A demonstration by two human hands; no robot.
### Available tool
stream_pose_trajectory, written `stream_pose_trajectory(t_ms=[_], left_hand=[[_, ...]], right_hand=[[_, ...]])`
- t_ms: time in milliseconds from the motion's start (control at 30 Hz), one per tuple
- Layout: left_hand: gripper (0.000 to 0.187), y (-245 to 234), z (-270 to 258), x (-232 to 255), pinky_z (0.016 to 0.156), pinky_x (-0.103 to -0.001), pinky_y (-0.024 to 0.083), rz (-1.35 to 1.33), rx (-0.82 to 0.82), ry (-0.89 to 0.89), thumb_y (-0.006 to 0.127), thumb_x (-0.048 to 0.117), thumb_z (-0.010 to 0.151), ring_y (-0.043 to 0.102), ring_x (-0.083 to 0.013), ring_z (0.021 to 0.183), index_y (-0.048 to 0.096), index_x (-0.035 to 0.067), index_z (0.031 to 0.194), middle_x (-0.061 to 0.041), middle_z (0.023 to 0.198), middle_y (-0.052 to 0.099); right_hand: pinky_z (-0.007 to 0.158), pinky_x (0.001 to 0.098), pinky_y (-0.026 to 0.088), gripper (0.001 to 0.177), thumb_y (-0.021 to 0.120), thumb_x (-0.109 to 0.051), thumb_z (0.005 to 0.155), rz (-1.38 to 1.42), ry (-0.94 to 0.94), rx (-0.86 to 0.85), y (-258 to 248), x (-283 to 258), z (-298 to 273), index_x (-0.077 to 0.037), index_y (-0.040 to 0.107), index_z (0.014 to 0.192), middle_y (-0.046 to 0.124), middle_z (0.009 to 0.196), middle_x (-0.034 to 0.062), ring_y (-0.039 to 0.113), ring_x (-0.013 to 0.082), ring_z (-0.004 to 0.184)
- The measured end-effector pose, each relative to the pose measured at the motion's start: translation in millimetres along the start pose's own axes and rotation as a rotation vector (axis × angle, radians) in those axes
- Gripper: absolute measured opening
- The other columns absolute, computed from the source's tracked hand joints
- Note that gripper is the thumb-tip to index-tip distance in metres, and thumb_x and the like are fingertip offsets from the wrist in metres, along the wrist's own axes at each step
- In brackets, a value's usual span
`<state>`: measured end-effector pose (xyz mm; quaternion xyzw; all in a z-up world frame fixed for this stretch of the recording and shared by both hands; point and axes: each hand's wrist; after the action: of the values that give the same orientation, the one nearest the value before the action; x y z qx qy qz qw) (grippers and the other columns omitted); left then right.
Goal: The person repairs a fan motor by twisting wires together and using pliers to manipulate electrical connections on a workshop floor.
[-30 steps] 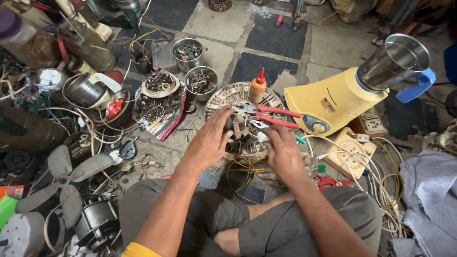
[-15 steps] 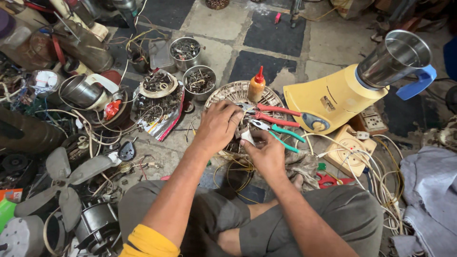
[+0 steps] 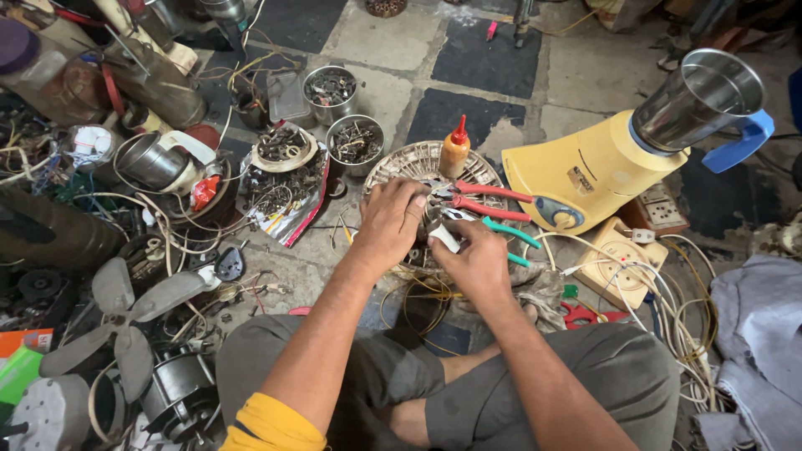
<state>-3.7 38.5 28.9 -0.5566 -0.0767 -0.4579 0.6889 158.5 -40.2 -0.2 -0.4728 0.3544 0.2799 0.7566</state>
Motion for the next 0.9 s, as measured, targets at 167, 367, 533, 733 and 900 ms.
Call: stream_pose_trajectory(t_ms=[167,367,533,733,900], left_hand=[[0.035,3,-1,-4,0.104,-0.054,0.034,-0.030,0.008,-0.020,0.049,0.031,0.105,0.053,-0.0335,0.123,0.056,0.013,0.134,-0.010,0.130,0.063],[0.039,5,-5,-14,0.110,-0.054,0.032,-0.119,0.038,-0.037,0.047,0.031,0.106,0.052,-0.0359,0.125,0.052,0.010,0.139,-0.015,0.132,0.064],[0.040,7,-7,-20,0.108,-0.051,0.034,-0.150,0.062,-0.019,0.046,0.031,0.107,0.052,-0.0369,0.125,0.049,0.009,0.141,-0.019,0.131,0.062],[0.037,11,-5,-23,0.106,-0.047,0.042,-0.192,0.101,-0.054,0.048,0.030,0.107,0.059,-0.0363,0.121,0.056,0.010,0.137,-0.018,0.125,0.065],[0.048,6,-1,-24,0.104,-0.046,0.045,-0.314,0.071,-0.051,0.067,0.028,0.093,0.061,-0.0356,0.120,0.056,0.007,0.134,-0.018,0.125,0.066]], right_hand=[[0.071,0.0258,0.056,0.034,0.082,-0.008,0.085,0.467,0.245,-0.100,15,13,2,0.002,0.070,0.115,0.076,0.099,0.0070,0.069,0.0113,0.081],[0.078,0.0279,0.061,0.053,0.076,0.006,0.079,0.416,0.255,-0.175,16,12,-1,0.000,0.057,0.128,0.069,0.116,0.0079,0.070,0.0127,0.093],[0.084,0.0282,0.060,0.061,0.070,0.008,0.083,0.520,0.176,-0.219,9,0,5,-0.003,0.051,0.140,0.065,0.115,0.0073,0.068,0.0135,0.099],[0.083,0.0290,0.060,0.060,0.075,0.003,0.084,0.338,-0.031,-0.263,-6,0,8,-0.007,0.055,0.140,0.059,0.122,0.0058,0.065,0.0153,0.101],[0.079,0.0301,0.058,0.056,0.078,-0.005,0.084,0.188,-0.078,-0.230,-9,-5,8,-0.007,0.061,0.137,0.064,0.110,0.0086,0.067,0.0182,0.095]])
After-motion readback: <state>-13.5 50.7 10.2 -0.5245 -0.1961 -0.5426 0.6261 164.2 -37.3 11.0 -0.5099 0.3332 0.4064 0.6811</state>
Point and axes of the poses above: each hand's wrist, its own z-axis towards the middle knuckle, its own y-axis out of the palm, x = y × z
